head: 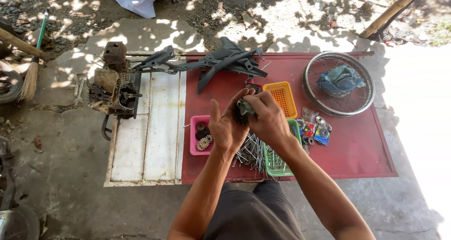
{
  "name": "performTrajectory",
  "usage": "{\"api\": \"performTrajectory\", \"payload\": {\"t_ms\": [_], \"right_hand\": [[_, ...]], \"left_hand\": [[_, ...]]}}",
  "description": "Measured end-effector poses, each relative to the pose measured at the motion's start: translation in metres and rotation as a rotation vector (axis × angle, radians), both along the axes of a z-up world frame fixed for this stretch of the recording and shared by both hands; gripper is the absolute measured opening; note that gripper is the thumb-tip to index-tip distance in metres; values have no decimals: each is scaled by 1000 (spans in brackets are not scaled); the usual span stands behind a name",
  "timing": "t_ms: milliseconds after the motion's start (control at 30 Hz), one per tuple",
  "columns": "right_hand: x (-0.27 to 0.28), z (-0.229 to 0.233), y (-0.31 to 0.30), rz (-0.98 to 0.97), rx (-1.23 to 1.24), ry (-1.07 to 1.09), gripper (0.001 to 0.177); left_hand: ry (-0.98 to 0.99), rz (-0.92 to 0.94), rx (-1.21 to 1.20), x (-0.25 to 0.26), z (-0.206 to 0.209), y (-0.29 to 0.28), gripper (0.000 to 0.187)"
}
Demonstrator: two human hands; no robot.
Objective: The person cleans several small mechanical parts, including gears and a sprocket, using a cloth. They wipe each part individually and place them into a pink container on the table.
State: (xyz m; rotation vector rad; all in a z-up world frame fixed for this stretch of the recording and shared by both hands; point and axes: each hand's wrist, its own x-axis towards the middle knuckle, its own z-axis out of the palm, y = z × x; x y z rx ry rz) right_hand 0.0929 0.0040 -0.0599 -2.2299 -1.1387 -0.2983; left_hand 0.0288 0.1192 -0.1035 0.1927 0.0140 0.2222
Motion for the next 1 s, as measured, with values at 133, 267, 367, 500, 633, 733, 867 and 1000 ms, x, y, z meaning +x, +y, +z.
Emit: {"api": "performTrajectory", "payload": {"t_ms": [133,267,367,500,633,733,867,1000], "right_hand": [[-17,-41,2,122,-41,20,48],[-8,-39,-25,104,-72,65,39],[-11,-25,-37,184,-51,55,38],[24,-4,-71,115,25,123,33],[19,-18,-99,245,32,108,40],[44,-8,-125,221,105,243,42],[44,0,-141,81,293,406,23],[23,5,-142,136,376,669,21]], "left_hand": [[-11,46,59,7,-14,2,97],[99,81,13,0,-6,-16,94],[25,107,-30,13,-5,-26,89],[38,177,-73,22,11,-64,90],[169,248,-22,38,-6,-93,82],[408,298,-159,42,-15,-104,52],[655,354,26,26,-28,-113,25],[699,407,124,13,-48,-109,20]]}}
